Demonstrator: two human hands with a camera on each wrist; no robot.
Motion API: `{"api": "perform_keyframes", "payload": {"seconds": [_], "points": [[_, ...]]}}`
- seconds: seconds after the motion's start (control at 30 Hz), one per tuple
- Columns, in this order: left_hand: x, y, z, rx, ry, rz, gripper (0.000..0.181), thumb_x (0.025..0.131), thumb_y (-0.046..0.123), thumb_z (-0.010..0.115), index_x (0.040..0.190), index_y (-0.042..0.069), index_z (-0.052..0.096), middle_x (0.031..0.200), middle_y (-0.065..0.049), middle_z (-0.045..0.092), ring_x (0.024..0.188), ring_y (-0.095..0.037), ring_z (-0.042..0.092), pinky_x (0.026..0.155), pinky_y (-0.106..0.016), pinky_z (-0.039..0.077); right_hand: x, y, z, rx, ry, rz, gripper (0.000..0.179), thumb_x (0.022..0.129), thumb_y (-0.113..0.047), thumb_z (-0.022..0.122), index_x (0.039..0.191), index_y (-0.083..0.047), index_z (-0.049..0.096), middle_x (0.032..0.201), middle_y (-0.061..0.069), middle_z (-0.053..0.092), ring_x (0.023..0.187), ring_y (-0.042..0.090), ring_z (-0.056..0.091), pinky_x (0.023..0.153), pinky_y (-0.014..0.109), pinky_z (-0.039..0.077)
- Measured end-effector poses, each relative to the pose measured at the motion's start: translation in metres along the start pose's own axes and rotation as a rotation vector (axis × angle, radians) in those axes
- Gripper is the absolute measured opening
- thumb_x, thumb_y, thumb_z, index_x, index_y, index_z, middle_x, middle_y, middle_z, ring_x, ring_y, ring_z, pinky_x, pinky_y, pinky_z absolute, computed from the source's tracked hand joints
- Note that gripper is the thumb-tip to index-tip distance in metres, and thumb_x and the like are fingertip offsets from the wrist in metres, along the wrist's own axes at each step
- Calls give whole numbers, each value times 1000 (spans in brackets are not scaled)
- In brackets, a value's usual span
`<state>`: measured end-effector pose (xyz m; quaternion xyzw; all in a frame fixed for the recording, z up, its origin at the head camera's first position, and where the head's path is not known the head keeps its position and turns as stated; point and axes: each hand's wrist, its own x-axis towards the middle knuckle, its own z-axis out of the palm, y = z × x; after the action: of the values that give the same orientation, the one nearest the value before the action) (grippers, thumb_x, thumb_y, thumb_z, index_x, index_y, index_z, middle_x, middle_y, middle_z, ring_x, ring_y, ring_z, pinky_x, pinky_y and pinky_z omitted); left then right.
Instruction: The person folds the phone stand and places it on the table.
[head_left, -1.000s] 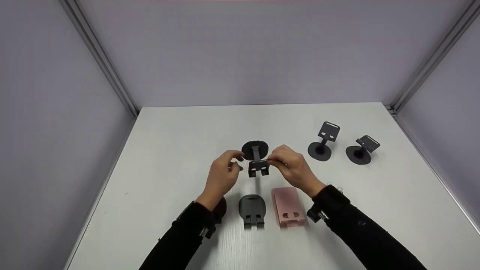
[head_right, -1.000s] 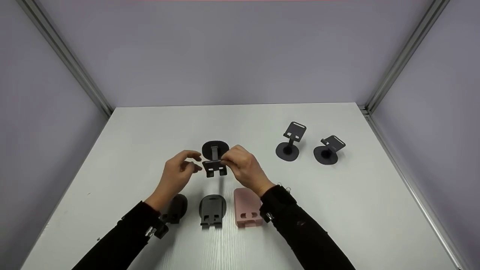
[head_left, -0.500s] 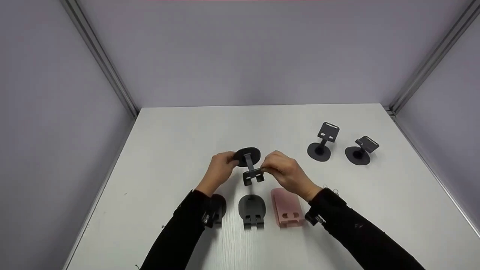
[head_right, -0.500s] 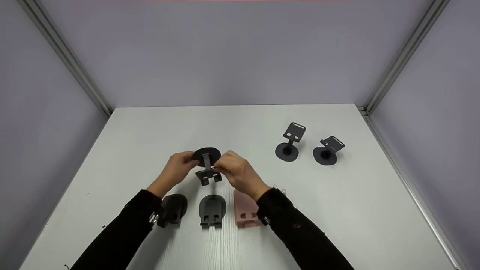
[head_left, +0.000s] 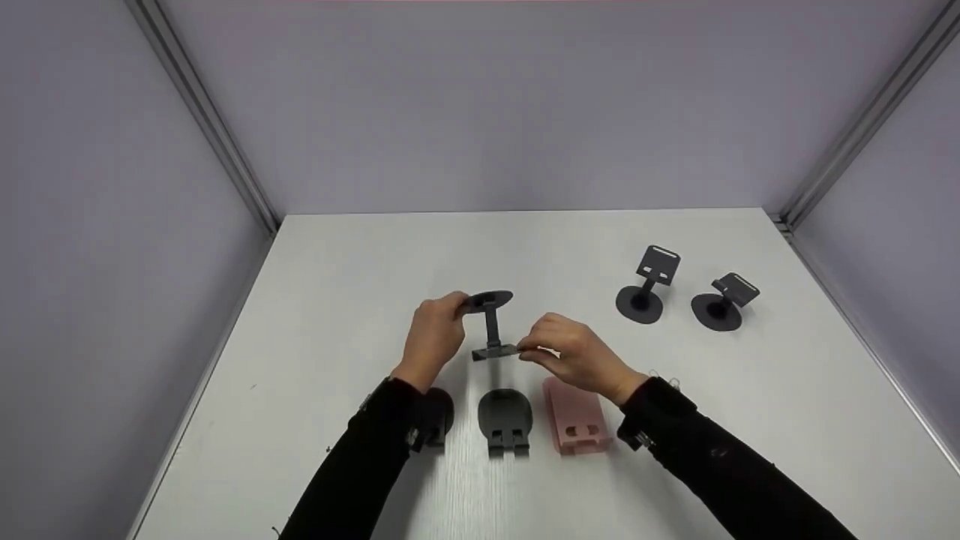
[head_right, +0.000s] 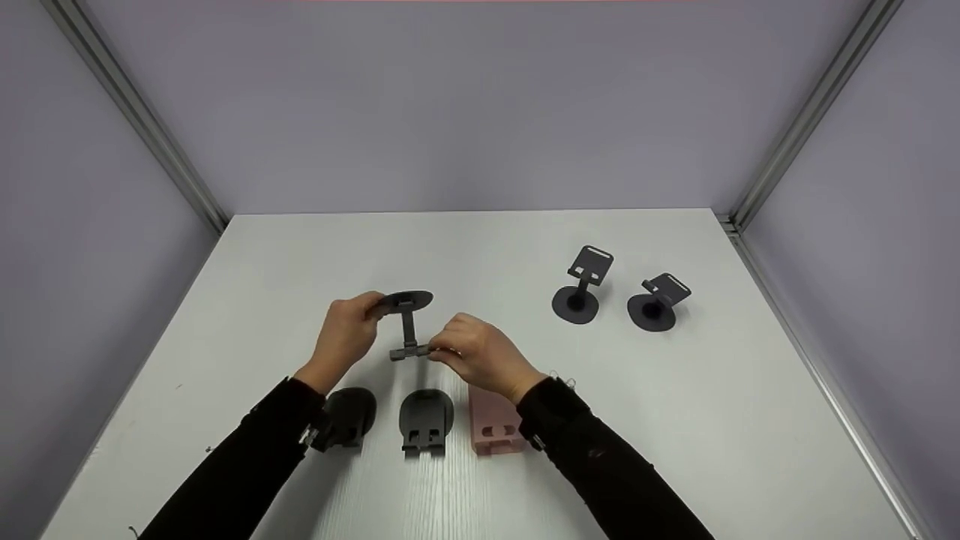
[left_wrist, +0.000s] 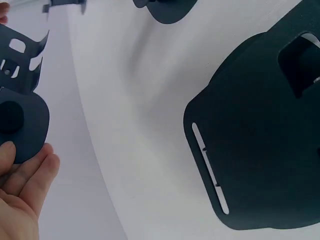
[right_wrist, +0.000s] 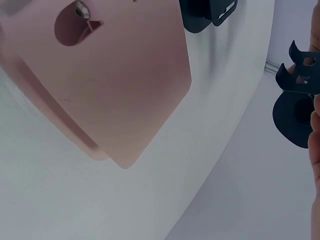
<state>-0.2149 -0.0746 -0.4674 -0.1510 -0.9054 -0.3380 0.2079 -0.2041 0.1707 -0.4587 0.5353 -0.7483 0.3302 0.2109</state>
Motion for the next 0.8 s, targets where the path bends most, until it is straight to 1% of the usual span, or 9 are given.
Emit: {"api": "perform_keyframes", "payload": {"seconds": [0.1, 0.17, 0.3, 0.4, 0.63, 0.7, 0.8], "points": [[0, 1, -1, 20, 30, 33, 9, 95, -3, 65, 97, 0, 73, 90, -13, 77, 80, -32, 75, 71, -45, 59, 0, 1, 0, -15, 1, -2, 12, 84, 2, 80, 93, -4, 75, 83, 0, 69, 80, 17, 63, 70, 28, 52], [0, 2, -2, 21, 44, 55, 9, 96, -2, 65, 98, 0, 74, 91, -13, 77, 80, -31, 75, 71, -45, 60, 0, 1, 1, -34, -2, -19, 12, 84, 3, 80, 91, -4, 74, 82, 1, 68, 80, 17, 63, 71, 28, 53], [0, 2, -2, 23, 54, 90, 8, 97, 2, 66, 98, 1, 74, 90, -12, 77, 79, -28, 75, 70, -42, 60, 0, 0, 1, -75, -22, -53, 12, 86, 4, 77, 89, -6, 71, 82, 1, 66, 84, 17, 65, 75, 27, 56], [0, 0, -2, 21, 66, 112, 8, 97, 5, 67, 98, 1, 75, 89, -11, 78, 78, -27, 75, 70, -40, 60, 1, -1, 1, -86, -28, -65, 13, 87, 4, 76, 89, -7, 68, 83, 1, 65, 85, 16, 66, 76, 26, 56], [-1, -4, 0, 20, 145, 205, 8, 96, 4, 68, 97, 2, 75, 89, -10, 78, 77, -25, 75, 68, -39, 60, 1, -3, 2, -112, -26, -97, 15, 87, 6, 75, 90, -6, 65, 83, 1, 63, 84, 15, 65, 75, 27, 56], [-1, -5, 0, 8, 161, 214, 8, 96, 4, 68, 97, 1, 75, 89, -10, 78, 77, -26, 75, 68, -39, 60, 1, -3, 3, -120, -26, -97, 15, 88, 6, 74, 90, -6, 65, 84, 1, 63, 83, 15, 64, 74, 27, 55], [-2, -6, 0, -5, 172, 209, 8, 96, 4, 68, 97, 1, 75, 89, -10, 78, 78, -26, 75, 68, -38, 60, 2, -3, 3, -128, -34, -85, 13, 89, 4, 73, 90, -6, 65, 84, 1, 63, 81, 15, 63, 73, 26, 55]]}}
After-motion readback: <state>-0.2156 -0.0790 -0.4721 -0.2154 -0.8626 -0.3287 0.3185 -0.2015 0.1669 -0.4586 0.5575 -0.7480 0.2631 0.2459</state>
